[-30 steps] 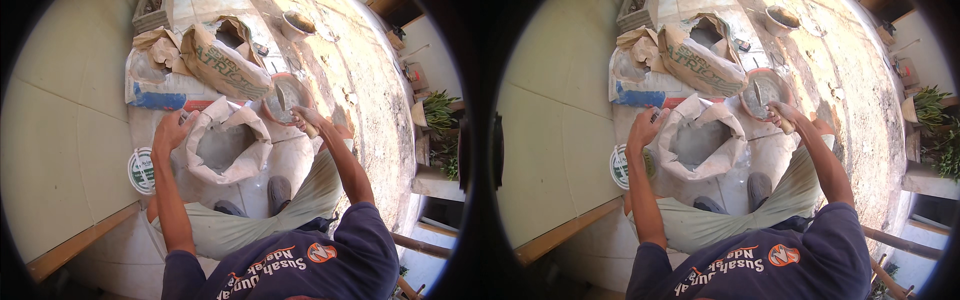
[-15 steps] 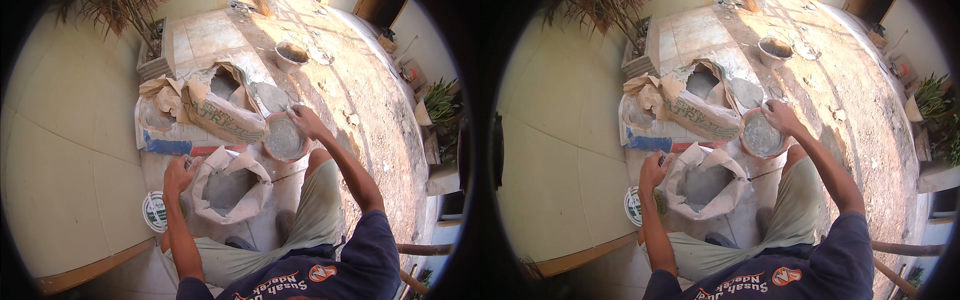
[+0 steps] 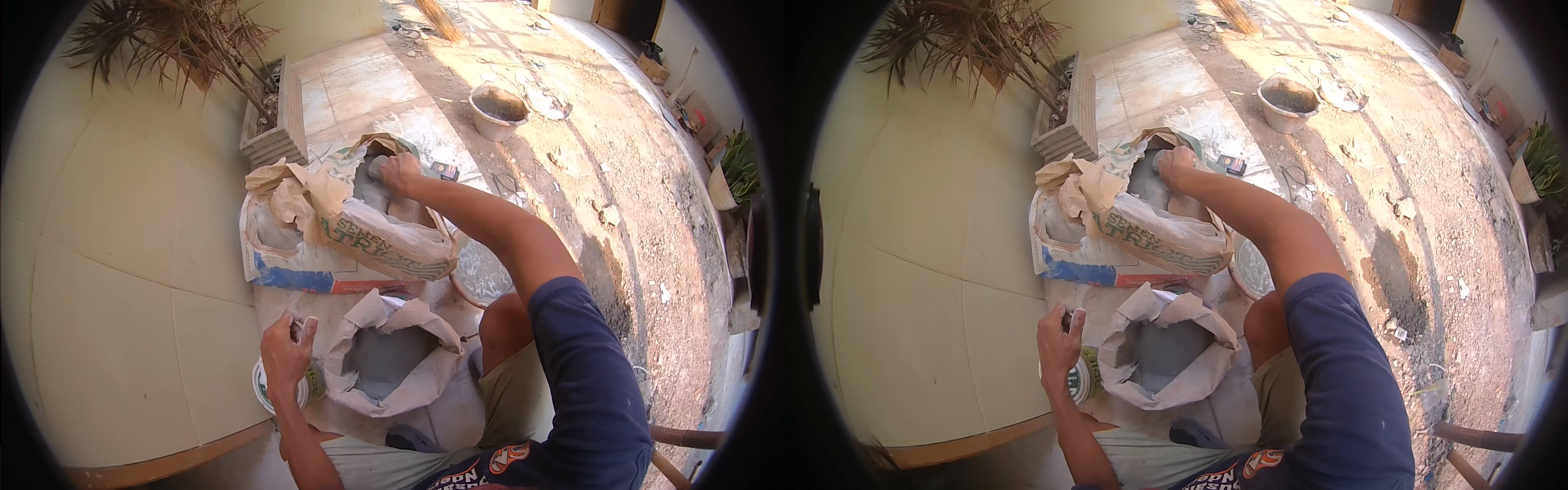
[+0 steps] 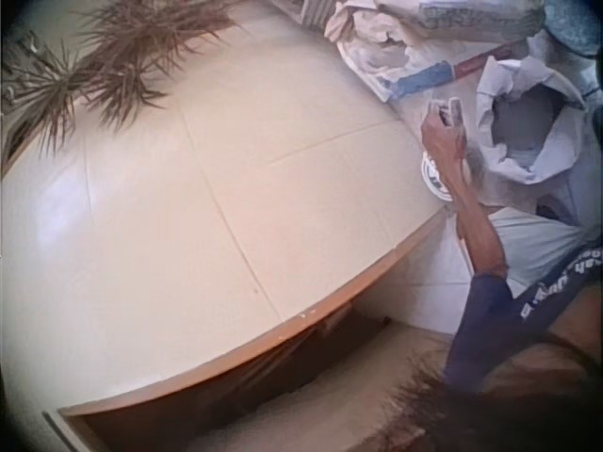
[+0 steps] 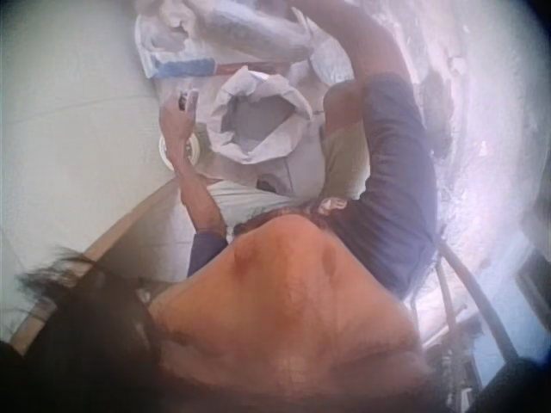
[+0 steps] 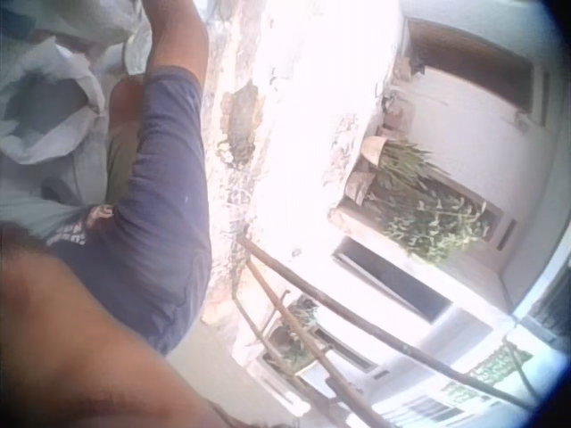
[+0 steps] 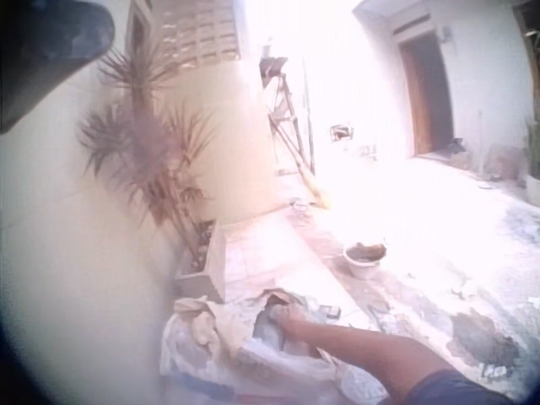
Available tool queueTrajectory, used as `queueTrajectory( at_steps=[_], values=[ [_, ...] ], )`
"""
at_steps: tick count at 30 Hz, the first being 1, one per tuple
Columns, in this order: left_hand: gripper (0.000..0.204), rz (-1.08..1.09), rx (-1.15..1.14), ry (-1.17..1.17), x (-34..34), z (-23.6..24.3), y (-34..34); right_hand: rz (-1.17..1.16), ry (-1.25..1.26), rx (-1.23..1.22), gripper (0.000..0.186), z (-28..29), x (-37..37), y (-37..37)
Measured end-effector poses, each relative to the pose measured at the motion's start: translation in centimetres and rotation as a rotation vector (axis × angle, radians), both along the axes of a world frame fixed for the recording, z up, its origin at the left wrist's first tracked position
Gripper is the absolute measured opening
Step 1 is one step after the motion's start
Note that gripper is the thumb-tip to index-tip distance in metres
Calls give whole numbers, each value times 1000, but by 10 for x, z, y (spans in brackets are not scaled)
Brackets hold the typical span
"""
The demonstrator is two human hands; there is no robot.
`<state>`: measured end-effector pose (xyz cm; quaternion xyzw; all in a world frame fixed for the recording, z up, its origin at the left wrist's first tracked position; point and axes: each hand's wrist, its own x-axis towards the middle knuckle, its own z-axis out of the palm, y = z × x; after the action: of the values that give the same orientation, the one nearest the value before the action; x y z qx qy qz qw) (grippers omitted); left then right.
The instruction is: The person scoops cement from a large paper bag into a small bucket using a trowel. The person sits on the floor and repeatedly transfers the material until the bucket is filled.
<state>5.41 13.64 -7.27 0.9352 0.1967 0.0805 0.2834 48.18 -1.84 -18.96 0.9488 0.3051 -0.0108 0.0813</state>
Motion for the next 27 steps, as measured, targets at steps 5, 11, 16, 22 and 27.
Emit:
queueTrajectory(
  at_steps=[5, 11, 16, 22, 27],
  values=[
    [44, 161, 29, -68, -67, 24, -9, -90, 98, -57, 27, -65, 56, 49],
    [38, 366, 74, 35, -118, 28, -30, -101, 289, 152, 34, -113, 97, 42],
    [32, 406, 79, 147, -124, 16, -41, 9, 353, 126, 36, -125, 113, 30],
    [29, 390, 136, 217, -107, 15, -37, -59, 442, 216, 42, -116, 109, 34],
    [31, 336, 117, 234, -101, 12, -31, -100, 404, 309, 45, -135, 116, 37]
  ],
)
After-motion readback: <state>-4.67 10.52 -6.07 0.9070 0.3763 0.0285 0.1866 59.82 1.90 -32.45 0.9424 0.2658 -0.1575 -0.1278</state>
